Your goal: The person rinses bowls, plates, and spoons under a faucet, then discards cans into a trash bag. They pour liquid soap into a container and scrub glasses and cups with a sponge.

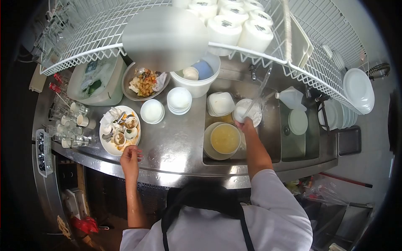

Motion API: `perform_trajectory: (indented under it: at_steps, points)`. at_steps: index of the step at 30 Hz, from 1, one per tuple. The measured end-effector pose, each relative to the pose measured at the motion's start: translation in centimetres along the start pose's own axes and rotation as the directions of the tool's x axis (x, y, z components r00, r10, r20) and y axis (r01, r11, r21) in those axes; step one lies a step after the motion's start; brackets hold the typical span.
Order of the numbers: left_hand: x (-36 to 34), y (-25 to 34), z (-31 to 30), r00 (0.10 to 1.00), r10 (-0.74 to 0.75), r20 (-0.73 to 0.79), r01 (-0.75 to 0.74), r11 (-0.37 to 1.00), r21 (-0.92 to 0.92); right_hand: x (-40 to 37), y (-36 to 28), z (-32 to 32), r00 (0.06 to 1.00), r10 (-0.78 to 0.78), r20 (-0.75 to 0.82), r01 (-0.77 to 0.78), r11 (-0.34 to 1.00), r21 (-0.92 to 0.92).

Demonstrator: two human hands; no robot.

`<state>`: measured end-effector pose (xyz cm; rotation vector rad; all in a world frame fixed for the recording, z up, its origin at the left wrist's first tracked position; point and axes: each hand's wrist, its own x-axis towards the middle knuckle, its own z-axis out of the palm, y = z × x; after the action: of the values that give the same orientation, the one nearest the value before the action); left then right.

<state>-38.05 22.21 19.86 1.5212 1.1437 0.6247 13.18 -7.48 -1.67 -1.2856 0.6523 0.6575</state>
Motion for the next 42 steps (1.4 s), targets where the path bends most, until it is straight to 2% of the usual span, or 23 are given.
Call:
perform_trajectory:
  at_steps: [4, 6, 8, 9, 10, 13, 15, 17, 18, 21, 22, 23, 25, 26, 28, 31, 34, 35, 37, 39, 41, 42]
  points:
    - [-1.1, 1.2, 1.5, 0.996, 0.034, -0.079, -0.022, 0.989, 0.146, 4.7, 2.5, -1.4, 0.955, 0.25, 0.159, -0.278, 0.943, 0.186]
    - [-0.9, 0.3, 0.8, 0.988, 0.029, -0.151, -0.002, 0.984, 0.179, 6.7, 3.6, -2.4, 0.967, 0.193, 0.166, -0.236, 0.925, 0.298]
    - [0.1, -1.8, -0.3, 0.971, 0.106, -0.214, -0.029, 0.941, 0.338, 4.8, 2.0, -2.5, 0.924, 0.329, 0.194, -0.37, 0.895, 0.248]
    - [0.4, -2.2, -1.3, 0.96, 0.144, -0.242, -0.032, 0.91, 0.414, 3.7, 1.2, -3.2, 0.834, 0.397, 0.382, -0.462, 0.882, 0.091]
    - [0.4, -1.7, -1.9, 0.946, 0.168, -0.278, -0.015, 0.878, 0.479, 2.1, 0.9, -2.2, 0.847, 0.386, 0.366, -0.419, 0.908, 0.013]
    - [1.7, -0.9, -2.8, 0.9, 0.262, -0.349, 0.026, 0.765, 0.643, -3.4, -0.3, 0.6, 0.755, 0.458, 0.468, -0.382, 0.889, -0.253]
    - [3.4, -3.1, -3.9, 0.86, 0.349, -0.373, 0.049, 0.671, 0.74, -8.6, -1.1, 4.5, 0.77, 0.375, 0.517, -0.178, 0.903, -0.39]
    - [4.8, -3.7, -4.5, 0.868, 0.328, -0.374, 0.105, 0.614, 0.782, -13.2, -1.4, 8.5, 0.726, 0.304, 0.617, 0.055, 0.869, -0.492]
    - [5.6, -3.5, -4.5, 0.878, 0.294, -0.378, 0.136, 0.604, 0.785, -15.7, -0.9, 10.6, 0.781, 0.156, 0.604, 0.196, 0.858, -0.476]
    - [7.4, -3.9, -4.9, 0.904, 0.23, -0.359, 0.168, 0.581, 0.796, -24.3, -0.8, 18.8, 0.692, -0.046, 0.72, 0.63, 0.526, -0.572]
    - [7.9, -4.3, -5.0, 0.914, 0.216, -0.344, 0.164, 0.578, 0.799, -24.8, 0.2, 21.3, 0.588, -0.174, 0.79, 0.798, 0.282, -0.532]
    - [8.4, -4.9, -5.2, 0.91, 0.212, -0.357, 0.174, 0.587, 0.791, -25.4, 1.2, 23.6, 0.445, -0.268, 0.854, 0.888, 0.006, -0.461]
    - [9.3, -6.0, -5.5, 0.903, 0.204, -0.378, 0.188, 0.605, 0.774, -29.8, 2.3, 28.2, 0.341, -0.261, 0.903, 0.857, -0.308, -0.413]
    - [9.2, -5.5, -5.6, 0.857, 0.264, -0.444, 0.182, 0.65, 0.738, -29.9, 4.2, 31.0, 0.361, -0.188, 0.913, 0.826, -0.389, -0.407]
    - [9.3, -5.6, -6.3, 0.869, 0.257, -0.423, 0.151, 0.676, 0.722, -29.1, 5.8, 34.2, 0.389, -0.026, 0.921, 0.776, -0.53, -0.343]
    - [9.6, -5.3, -7.8, 0.866, 0.274, -0.418, 0.129, 0.685, 0.717, -26.9, 7.7, 36.4, 0.395, 0.018, 0.919, 0.728, -0.616, -0.301]
    - [11.2, -4.9, -8.9, 0.822, 0.304, -0.482, 0.149, 0.703, 0.696, -28.7, 7.0, 36.5, 0.378, 0.016, 0.926, 0.74, -0.607, -0.291]
    - [12.2, -4.8, -9.3, 0.799, 0.312, -0.515, 0.161, 0.713, 0.682, -30.2, 6.7, 36.7, 0.36, -0.058, 0.931, 0.74, -0.59, -0.323]
    - [14.5, -5.3, -10.0, 0.839, 0.215, -0.5, 0.21, 0.72, 0.661, -35.1, 7.1, 37.5, 0.323, -0.204, 0.924, 0.744, -0.549, -0.382]
    - [16.2, -5.2, -10.6, 0.855, 0.15, -0.496, 0.248, 0.723, 0.645, -35.9, 9.9, 37.7, 0.027, -0.091, 0.995, 0.858, -0.508, -0.07]
    - [17.2, -4.2, -10.8, 0.859, 0.124, -0.496, 0.268, 0.718, 0.642, -37.4, 13.3, 37.9, -0.183, 0.085, 0.979, 0.914, -0.352, 0.201]
    - [17.9, -4.7, -11.0, 0.857, 0.144, -0.495, 0.253, 0.718, 0.648, -37.1, 15.4, 38.4, -0.183, 0.173, 0.968, 0.911, -0.341, 0.233]
